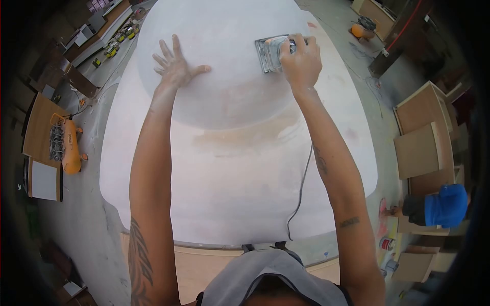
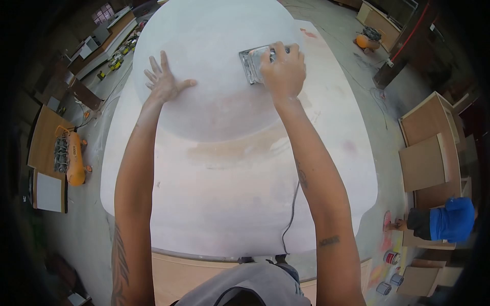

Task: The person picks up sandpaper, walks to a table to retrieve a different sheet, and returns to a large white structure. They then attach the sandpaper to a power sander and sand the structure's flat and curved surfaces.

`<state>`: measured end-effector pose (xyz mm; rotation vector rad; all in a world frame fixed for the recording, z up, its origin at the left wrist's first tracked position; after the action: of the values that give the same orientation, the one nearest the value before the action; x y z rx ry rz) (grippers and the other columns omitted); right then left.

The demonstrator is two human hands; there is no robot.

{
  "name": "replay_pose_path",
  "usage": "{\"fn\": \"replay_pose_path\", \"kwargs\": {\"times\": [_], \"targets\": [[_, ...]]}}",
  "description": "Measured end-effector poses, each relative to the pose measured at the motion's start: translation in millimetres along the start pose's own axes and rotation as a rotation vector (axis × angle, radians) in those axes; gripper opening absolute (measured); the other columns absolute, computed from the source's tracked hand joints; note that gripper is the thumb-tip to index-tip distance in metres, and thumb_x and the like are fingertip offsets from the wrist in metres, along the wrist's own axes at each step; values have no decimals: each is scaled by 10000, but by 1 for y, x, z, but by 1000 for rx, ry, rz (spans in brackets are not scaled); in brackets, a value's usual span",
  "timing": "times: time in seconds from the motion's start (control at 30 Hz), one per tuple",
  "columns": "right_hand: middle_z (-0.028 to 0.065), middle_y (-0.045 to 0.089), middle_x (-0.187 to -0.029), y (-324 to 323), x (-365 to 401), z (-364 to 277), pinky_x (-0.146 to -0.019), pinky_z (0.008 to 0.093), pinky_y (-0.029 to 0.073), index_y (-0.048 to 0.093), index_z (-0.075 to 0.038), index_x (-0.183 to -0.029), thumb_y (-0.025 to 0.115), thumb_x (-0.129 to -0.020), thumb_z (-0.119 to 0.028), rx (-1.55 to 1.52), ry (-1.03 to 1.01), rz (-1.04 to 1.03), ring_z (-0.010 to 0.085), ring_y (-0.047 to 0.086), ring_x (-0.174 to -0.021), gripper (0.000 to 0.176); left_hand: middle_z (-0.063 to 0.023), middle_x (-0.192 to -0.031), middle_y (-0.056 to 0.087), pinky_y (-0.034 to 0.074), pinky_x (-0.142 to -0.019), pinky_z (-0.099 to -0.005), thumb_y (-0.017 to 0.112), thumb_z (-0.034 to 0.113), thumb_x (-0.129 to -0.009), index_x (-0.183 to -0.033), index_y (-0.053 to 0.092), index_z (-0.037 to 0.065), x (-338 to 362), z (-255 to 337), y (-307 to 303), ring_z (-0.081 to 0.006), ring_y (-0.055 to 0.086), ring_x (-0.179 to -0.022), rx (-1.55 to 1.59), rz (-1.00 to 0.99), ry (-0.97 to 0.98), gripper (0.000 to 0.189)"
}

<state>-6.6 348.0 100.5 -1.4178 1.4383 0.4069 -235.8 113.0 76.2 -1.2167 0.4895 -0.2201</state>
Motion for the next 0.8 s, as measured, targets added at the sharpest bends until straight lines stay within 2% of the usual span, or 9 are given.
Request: {"fn": "replay_pose_path", "kwargs": {"times": [0.07, 0.17, 0.3, 0.37, 0.47, 0.57, 0.67, 0.8], "targets": [[86, 624, -1042, -3, 3, -14, -805, 478, 512, 739, -172, -949, 698, -865, -303, 23, -144, 76, 301, 624, -937, 161, -282, -1703, -203, 145, -1150, -816, 901, 733, -595, -1669, -162, 192, -4, 2, 5, -634, -114, -1522, 26, 14, 34, 1605], [71, 625, -1034, -9, 21, -35, -845, 471, 469, 739, -178, -937, 702, -858, -302, -17, -153, -16, 298, 612, -925, 152, -302, -1696, -200, 163, -1142, -820, 860, 806, -581, -1664, -178, 191, -13, 2, 3, -643, -113, -1516, 30, -54, 40, 1621], [77, 623, -1027, -9, 48, -29, -825, 471, 487, 740, -175, -938, 701, -858, -287, -65, -250, -36, 304, 602, -918, 144, -311, -1690, -204, 184, -1128, -831, 814, 867, -568, -1660, -188, 188, -19, 11, -6, -647, -116, -1512, -28, -106, -4, 1630], [95, 623, -1027, -5, 68, -25, -817, 470, 501, 739, -159, -952, 698, -868, -277, -33, -215, 16, 316, 608, -937, 151, -273, -1703, -210, 147, -1165, -812, 840, 824, -581, -1667, -172, 211, -14, -3, -7, -635, -148, -1513, 4, -131, -17, 1607], [110, 625, -1033, -1, 59, -14, -816, 473, 515, 739, -147, -959, 692, -881, -270, -54, -162, 46, 333, 617, -954, 154, -305, -1692, -205, 183, -1129, -835, 807, 862, -585, -1661, -188, 187, -14, -9, -11, -649, -115, -1510, -37, -140, -9, 1614], [112, 629, -1039, 6, 33, -8, -828, 480, 520, 746, -150, -990, 682, -897, -267, 1, -81, 62, 343, 624, -966, 163, -300, -1693, -207, 173, -1133, -834, 815, 849, -592, -1661, -190, 186, -13, -10, -7, -644, -123, -1512, -14, -112, -17, 1610], [118, 631, -1042, 8, 19, -11, -811, 481, 523, 753, -170, -1031, 678, -899, -266, 15, -129, 87, 338, 627, -953, 180, -299, -1693, -210, 162, -1134, -835, 823, 839, -594, -1660, -191, 183, -9, -6, -5, -642, -131, -1512, 0, -106, -6, 1611], [113, 627, -1044, -3, 40, -25, -811, 468, 513, 755, -188, -1061, 692, -888, -250, 5, -183, 37, 327, 620, -964, 194, -303, -1691, -210, 158, -1131, -838, 823, 837, -596, -1661, -190, 187, -14, 1, 1, -648, -129, -1508, 9, -101, 10, 1607]]}}
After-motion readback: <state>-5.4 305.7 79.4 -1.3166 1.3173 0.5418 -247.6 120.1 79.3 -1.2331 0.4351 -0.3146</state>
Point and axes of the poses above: each hand's wrist, its own x-axis away from the middle knuckle, its own y-axis out of the palm, z = x × y, the point moved 3 cm from there along -x, towards the middle knuckle
